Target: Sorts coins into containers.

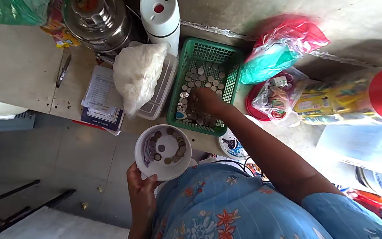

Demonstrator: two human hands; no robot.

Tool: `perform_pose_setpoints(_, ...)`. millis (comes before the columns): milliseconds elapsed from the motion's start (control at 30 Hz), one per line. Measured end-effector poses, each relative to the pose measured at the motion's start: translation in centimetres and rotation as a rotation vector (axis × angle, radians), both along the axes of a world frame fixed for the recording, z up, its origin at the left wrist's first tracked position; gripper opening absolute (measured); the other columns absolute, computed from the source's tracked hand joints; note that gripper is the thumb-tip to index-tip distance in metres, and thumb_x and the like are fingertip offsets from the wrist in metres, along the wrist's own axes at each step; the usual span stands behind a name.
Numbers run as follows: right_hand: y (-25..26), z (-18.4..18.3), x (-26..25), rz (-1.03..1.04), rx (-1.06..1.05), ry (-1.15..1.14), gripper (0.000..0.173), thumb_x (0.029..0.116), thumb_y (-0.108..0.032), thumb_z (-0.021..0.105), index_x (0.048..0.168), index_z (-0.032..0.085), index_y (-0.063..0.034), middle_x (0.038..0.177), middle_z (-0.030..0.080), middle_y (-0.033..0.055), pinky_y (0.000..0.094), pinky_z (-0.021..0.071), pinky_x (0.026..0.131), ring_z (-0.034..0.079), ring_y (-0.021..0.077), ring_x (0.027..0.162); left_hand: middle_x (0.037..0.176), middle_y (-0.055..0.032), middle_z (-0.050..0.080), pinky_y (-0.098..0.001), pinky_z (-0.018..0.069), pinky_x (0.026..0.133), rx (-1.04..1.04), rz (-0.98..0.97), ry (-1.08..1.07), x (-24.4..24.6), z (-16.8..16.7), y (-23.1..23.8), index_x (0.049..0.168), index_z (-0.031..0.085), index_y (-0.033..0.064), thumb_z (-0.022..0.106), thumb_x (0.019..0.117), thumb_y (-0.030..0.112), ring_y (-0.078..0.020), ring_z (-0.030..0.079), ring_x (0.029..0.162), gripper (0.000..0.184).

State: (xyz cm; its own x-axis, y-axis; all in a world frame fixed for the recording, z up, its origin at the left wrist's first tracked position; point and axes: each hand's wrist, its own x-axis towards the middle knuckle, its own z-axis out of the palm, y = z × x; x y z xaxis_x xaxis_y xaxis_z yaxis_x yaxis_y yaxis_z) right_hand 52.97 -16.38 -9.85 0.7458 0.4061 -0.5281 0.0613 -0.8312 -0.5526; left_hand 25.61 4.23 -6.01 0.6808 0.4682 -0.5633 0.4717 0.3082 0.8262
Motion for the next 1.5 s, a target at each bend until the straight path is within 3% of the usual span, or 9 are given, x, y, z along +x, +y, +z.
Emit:
perform_pose_setpoints(100, -1.0, 1.0, 0.1, -0.159, 0.136, 0.012, 0.019, 0.091, -0.01, 0.073, 0.107, 0.07, 0.0004, 0.102, 0.071, 0.0201, 0.059, 0.0561, 0.084, 0.07, 0.0364, 0.094, 0.133, -0.0188, 0.054, -0.0468, 0.066, 0.066, -0.045, -0.004, -0.029, 0.2, -0.4, 0.2, 0.149, 0.027, 0.0058, 0.056, 0.0818, -0.005, -0.0318, 0.073, 0.095, 0.074)
perform_pose_setpoints(233, -1.9, 6.7, -1.6, -0.151, 0.583, 0.15, 0.012, 0.0923, -0.006, 0.073, 0.1, 0.068, 0.0019, 0.089, 0.072, 0.0115, 0.0363, 0.0629, 0.073, 0.072, 0.018, 0.076, 0.128, -0.0172, 0.057, -0.0481, 0.0663, 0.067, -0.082, 0.017, -0.034, 0.5, -0.5, 0.2, 0.146, 0.028, 0.0056, 0.049, 0.0924, 0.004, -0.0315, 0.074, 0.091, 0.058)
perform_pose_setpoints(333, -3.1, 9.1, -2.2, 0.072, 0.766, 0.207, 0.015, 0.0992, -0.006, 0.064, 0.111, 0.071, 0.0004, 0.103, 0.074, 0.0073, 0.0256, 0.0609, 0.083, 0.071, 0.0095, 0.091, 0.125, -0.0166, 0.061, -0.0488, 0.0663, 0.066, -0.091, 0.031, -0.033, 0.6, -0.3, 0.2, 0.147, 0.028, 0.0066, 0.047, 0.0964, 0.008, -0.0316, 0.075, 0.09, 0.054)
perform_pose_setpoints(467, -5.9, 8.0, -0.1, -0.06, 0.302, -0.212, 0.014, 0.0978, -0.005, 0.064, 0.108, 0.072, -0.0019, 0.11, 0.072, 0.0128, 0.0426, 0.0586, 0.092, 0.071, 0.0222, 0.101, 0.127, -0.0165, 0.058, -0.0471, 0.066, 0.066, -0.06, 0.013, -0.021, 0.6, -0.5, 0.1, 0.147, 0.027, 0.0051, 0.048, 0.0911, 0.004, -0.0301, 0.074, 0.091, 0.06)
perform_pose_setpoints(567, -6.1, 6.0, -0.8, 0.114, 0.064, -0.23, 0.01, 0.0928, -0.003, 0.069, 0.101, 0.073, 0.0002, 0.107, 0.07, 0.0201, 0.0614, 0.0545, 0.091, 0.069, 0.0377, 0.102, 0.128, -0.0173, 0.057, -0.0462, 0.066, 0.066, -0.051, 0.01, -0.017, 0.5, -0.6, 0.1, 0.148, 0.027, 0.0046, 0.049, 0.0901, 0.001, -0.0301, 0.074, 0.09, 0.062)
perform_pose_setpoints(800, -3.0, 1.2, -3.6, 0.373, -0.325, -0.083, 0.036, 0.0927, -0.013, 0.073, 0.128, 0.067, -0.0077, 0.128, 0.063, 0.0212, 0.0628, 0.0476, 0.097, 0.062, 0.0427, 0.116, 0.127, -0.017, 0.058, -0.0461, 0.0657, 0.064, -0.054, 0.029, -0.027, 0.6, -0.9, 0.2, 0.145, 0.03, 0.0052, 0.049, 0.0892, -0.002, -0.0305, 0.074, 0.09, 0.059)
perform_pose_setpoints(1200, -3.1, 1.7, -2.2, 0.369, -0.294, 0.009, 0.032, 0.0886, -0.012, 0.074, 0.12, 0.07, -0.0095, 0.125, 0.064, 0.0179, 0.065, 0.0513, 0.085, 0.064, 0.0407, 0.11, 0.129, -0.0194, 0.057, -0.0467, 0.0655, 0.064, -0.062, 0.035, -0.018, 0.7, -1.1, 0.0, 0.147, 0.03, 0.0044, 0.049, 0.0896, -0.004, -0.0316, 0.074, 0.091, 0.061)
perform_pose_setpoints(1333, -4.2, 2.8, -1.3, 0.204, -0.053, -0.049, 0.014, 0.0907, -0.009, 0.074, 0.1, 0.07, 0.0001, 0.099, 0.069, 0.0214, 0.0646, 0.0523, 0.086, 0.067, 0.0412, 0.098, 0.129, -0.0193, 0.057, -0.046, 0.0657, 0.066, -0.074, 0.03, -0.022, 0.6, -1.0, 0.1, 0.148, 0.029, 0.0047, 0.049, 0.0895, -0.003, -0.0315, 0.074, 0.091, 0.062)
perform_pose_setpoints(1500, -5.2, 7.5, -0.7, -0.038, 0.211, -0.043, 0.012, 0.0933, -0.005, 0.071, 0.103, 0.069, 0.0011, 0.1, 0.071, 0.0156, 0.0461, 0.0613, 0.082, 0.072, 0.0257, 0.084, 0.13, -0.0193, 0.056, -0.0472, 0.0655, 0.067, -0.048, 0.004, -0.028, 0.6, -1.1, 0.0, 0.148, 0.027, 0.0037, 0.05, 0.0898, -0.001, -0.0315, 0.072, 0.096, 0.063)
